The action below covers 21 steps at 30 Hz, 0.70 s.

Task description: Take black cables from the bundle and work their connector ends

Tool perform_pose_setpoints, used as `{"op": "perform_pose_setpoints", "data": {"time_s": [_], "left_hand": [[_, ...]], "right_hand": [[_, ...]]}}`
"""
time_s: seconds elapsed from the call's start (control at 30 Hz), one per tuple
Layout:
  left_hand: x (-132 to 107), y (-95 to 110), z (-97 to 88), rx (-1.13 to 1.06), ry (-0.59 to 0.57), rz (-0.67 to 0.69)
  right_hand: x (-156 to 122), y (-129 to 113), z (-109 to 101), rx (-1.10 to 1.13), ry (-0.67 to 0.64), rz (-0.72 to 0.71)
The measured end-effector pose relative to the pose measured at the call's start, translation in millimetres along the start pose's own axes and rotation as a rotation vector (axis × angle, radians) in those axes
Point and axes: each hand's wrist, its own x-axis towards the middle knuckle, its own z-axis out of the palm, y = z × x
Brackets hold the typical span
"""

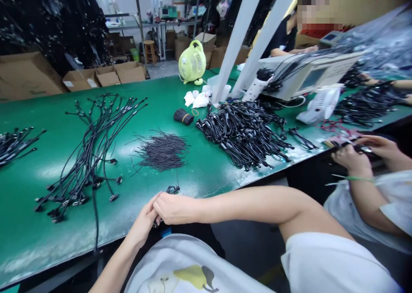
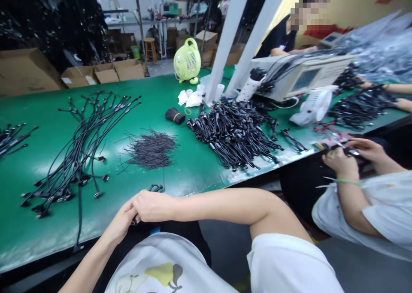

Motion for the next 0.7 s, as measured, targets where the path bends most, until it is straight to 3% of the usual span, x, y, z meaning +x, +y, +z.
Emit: {"op": "perform_pose_setpoints", "data": {"time_s": [0.13, 0.3, 0.37, 0.47, 0.57, 0.63, 0.7], "left_hand": [[2.9, 3.7, 6.4, 0.041, 0.085, 0.022], [10.6, 18.2, 11.5, -0.106, 0.127, 0.053], [14.5, 23.8, 12.3, -0.212, 0.167, 0.044], [16.2, 27.8, 10.4, -0.244, 0.253, 0.098], [8.2, 27.6, 5.0, 0.103, 0.338, 0.377], [0.0, 27.3, 3.2, 0.423, 0.213, 0.514], [-6.2, 27.3, 4.7, 0.594, 0.008, 0.503]], "right_hand": [[8.6, -3.2, -0.5, 0.075, -0.155, 0.135], [15.7, 13.9, 3.8, 0.176, -0.148, 0.376], [17.6, 14.9, 7.2, 0.260, -0.079, 0.526], [17.3, 4.7, 15.9, 0.573, 0.151, 0.809], [5.7, -1.1, 23.8, 0.757, 0.243, 0.900], [-7.0, 2.9, 25.1, 0.743, 0.242, 0.917], [-17.9, 8.6, 23.7, 0.692, 0.263, 0.953]]}}
